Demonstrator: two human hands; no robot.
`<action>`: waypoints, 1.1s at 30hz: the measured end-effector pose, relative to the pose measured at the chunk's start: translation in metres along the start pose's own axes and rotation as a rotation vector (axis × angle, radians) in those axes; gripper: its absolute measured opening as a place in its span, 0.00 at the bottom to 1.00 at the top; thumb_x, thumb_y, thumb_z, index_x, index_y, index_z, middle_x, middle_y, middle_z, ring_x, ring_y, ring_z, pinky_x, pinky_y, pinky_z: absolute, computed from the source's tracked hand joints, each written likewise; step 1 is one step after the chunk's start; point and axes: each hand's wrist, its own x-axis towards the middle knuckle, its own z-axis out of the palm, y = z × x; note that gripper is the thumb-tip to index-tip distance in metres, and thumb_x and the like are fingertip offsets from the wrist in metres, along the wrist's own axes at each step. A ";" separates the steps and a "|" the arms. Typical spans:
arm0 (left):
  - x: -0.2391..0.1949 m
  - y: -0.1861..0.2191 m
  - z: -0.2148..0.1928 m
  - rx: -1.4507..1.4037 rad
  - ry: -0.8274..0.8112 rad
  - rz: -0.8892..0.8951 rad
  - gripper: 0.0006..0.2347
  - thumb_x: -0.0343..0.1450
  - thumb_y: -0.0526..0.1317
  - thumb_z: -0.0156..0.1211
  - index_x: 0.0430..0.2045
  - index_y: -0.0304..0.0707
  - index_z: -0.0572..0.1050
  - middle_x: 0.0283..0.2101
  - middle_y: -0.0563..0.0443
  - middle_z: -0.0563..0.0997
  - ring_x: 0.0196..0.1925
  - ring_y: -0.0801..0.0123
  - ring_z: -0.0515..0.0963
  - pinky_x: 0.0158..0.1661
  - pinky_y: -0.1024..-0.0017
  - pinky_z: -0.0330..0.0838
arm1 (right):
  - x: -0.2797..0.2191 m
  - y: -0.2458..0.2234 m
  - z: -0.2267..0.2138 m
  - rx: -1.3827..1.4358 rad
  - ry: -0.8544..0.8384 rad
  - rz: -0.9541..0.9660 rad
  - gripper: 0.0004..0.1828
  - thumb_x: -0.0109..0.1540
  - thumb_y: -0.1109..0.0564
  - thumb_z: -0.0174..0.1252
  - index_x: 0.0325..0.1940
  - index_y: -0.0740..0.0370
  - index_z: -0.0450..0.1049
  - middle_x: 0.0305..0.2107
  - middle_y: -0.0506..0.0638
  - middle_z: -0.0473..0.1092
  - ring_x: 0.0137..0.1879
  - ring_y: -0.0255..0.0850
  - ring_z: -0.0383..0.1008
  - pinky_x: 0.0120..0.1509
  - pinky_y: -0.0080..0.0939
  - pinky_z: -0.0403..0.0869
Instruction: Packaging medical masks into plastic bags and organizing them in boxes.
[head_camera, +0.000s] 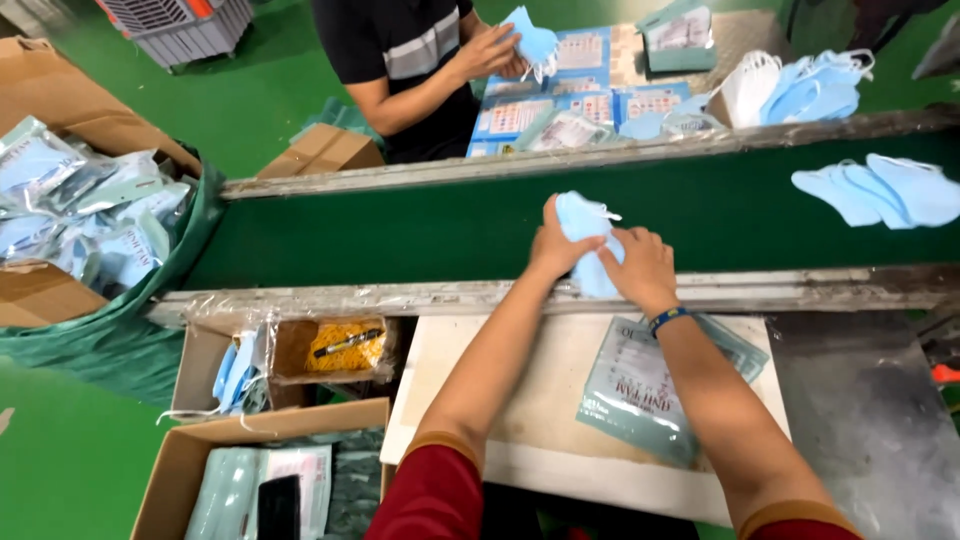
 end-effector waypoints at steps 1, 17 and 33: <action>0.016 -0.014 0.016 0.003 -0.005 -0.007 0.54 0.52 0.61 0.75 0.73 0.47 0.50 0.59 0.28 0.70 0.59 0.41 0.76 0.58 0.56 0.72 | 0.004 0.007 0.003 0.002 -0.007 0.005 0.28 0.63 0.39 0.57 0.61 0.55 0.76 0.55 0.56 0.71 0.64 0.54 0.66 0.67 0.59 0.64; -0.281 -0.079 -0.084 -0.137 -0.260 0.280 0.53 0.59 0.45 0.74 0.80 0.48 0.45 0.58 0.43 0.80 0.65 0.51 0.76 0.69 0.60 0.63 | -0.198 -0.069 -0.073 0.866 -0.691 -0.166 0.29 0.54 0.61 0.65 0.61 0.64 0.72 0.52 0.51 0.75 0.58 0.39 0.74 0.63 0.41 0.71; -0.309 -0.186 -0.005 0.205 -0.210 0.521 0.24 0.72 0.47 0.71 0.62 0.46 0.70 0.71 0.51 0.72 0.87 0.54 0.46 0.79 0.40 0.31 | -0.276 -0.039 0.003 0.343 -0.429 -0.260 0.33 0.50 0.64 0.69 0.61 0.58 0.78 0.43 0.58 0.72 0.50 0.47 0.74 0.54 0.42 0.74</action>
